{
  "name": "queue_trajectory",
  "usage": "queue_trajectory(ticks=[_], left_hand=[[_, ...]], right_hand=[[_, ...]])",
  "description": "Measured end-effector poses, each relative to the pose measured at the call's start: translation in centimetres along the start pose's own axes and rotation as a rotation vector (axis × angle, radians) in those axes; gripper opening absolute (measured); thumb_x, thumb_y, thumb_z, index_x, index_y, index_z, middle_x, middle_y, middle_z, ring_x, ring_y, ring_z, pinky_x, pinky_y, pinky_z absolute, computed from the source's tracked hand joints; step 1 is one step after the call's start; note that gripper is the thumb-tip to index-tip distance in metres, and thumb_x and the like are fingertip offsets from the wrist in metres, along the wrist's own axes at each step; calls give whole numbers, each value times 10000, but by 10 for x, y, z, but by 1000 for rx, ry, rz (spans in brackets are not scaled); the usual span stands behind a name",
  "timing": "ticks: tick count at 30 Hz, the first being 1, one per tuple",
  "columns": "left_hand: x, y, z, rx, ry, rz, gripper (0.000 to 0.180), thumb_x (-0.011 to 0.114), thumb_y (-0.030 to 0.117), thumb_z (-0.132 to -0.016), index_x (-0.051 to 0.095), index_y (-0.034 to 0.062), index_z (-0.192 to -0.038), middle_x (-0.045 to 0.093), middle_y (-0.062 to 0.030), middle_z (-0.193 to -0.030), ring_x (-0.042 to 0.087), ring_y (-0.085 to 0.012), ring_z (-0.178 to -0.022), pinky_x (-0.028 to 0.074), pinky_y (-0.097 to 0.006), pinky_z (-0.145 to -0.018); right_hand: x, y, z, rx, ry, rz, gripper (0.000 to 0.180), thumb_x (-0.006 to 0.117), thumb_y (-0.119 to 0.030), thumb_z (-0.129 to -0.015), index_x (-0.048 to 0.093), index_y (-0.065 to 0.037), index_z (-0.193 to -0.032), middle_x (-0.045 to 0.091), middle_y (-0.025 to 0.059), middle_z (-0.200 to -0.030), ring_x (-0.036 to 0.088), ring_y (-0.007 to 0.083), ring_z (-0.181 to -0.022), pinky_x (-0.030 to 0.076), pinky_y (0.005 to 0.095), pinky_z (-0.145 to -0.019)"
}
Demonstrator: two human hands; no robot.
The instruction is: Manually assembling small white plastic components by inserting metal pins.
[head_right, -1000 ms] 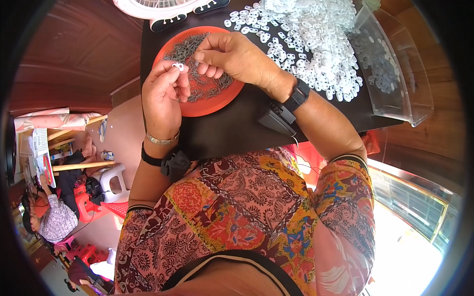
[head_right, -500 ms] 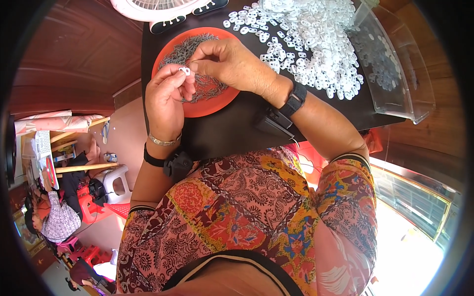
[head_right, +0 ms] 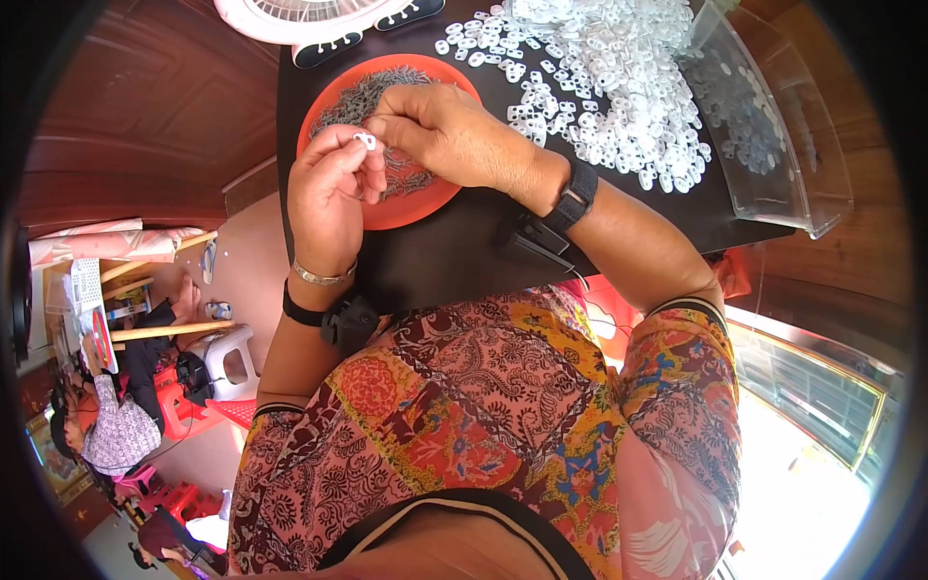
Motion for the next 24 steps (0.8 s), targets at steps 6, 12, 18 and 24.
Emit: queue_trajectory(ticks=[6, 12, 18, 24], left_hand=[[-8, -3, -1, -46, 66, 175, 171, 511, 157, -868, 584, 14, -810, 560, -23, -674, 498, -80, -551, 358, -204, -482], [-6, -3, 2, -118, 91, -12, 138, 526, 153, -872, 580, 38, -817, 542, -10, -646, 466, -62, -515, 321, -188, -438], [0, -4, 2, -76, 43, -75, 135, 528, 144, -896, 570, 36, -828, 519, 7, -637, 428, -41, -517, 334, -183, -465], [5, -3, 3, -12, -28, -196, 142, 499, 180, -928, 551, 66, -860, 529, 14, -670, 434, -34, -524, 307, -169, -459]], right_hand=[[-4, -5, -2, -39, -6, -26, 145, 503, -138, -956, 544, -16, -889, 500, -21, -754, 451, 60, -683, 409, 213, -627], [-17, -16, -1, -69, 39, -154, 112, 484, -108, -957, 531, -8, -942, 506, -12, -774, 445, 67, -692, 406, 218, -652], [-16, -17, 0, -112, 28, -42, 133, 519, -140, -933, 546, -17, -891, 543, 13, -719, 500, 93, -664, 439, 250, -616], [-11, -20, 0, -121, -17, 147, 162, 524, -186, -930, 545, -34, -877, 547, 61, -712, 530, 177, -653, 443, 310, -619]])
Point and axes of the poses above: each hand's wrist, its own z-axis away from the middle knuckle, its own x-axis out of the palm, y = z × x, the point moved 8 cm from there along -z, towards the middle knuckle
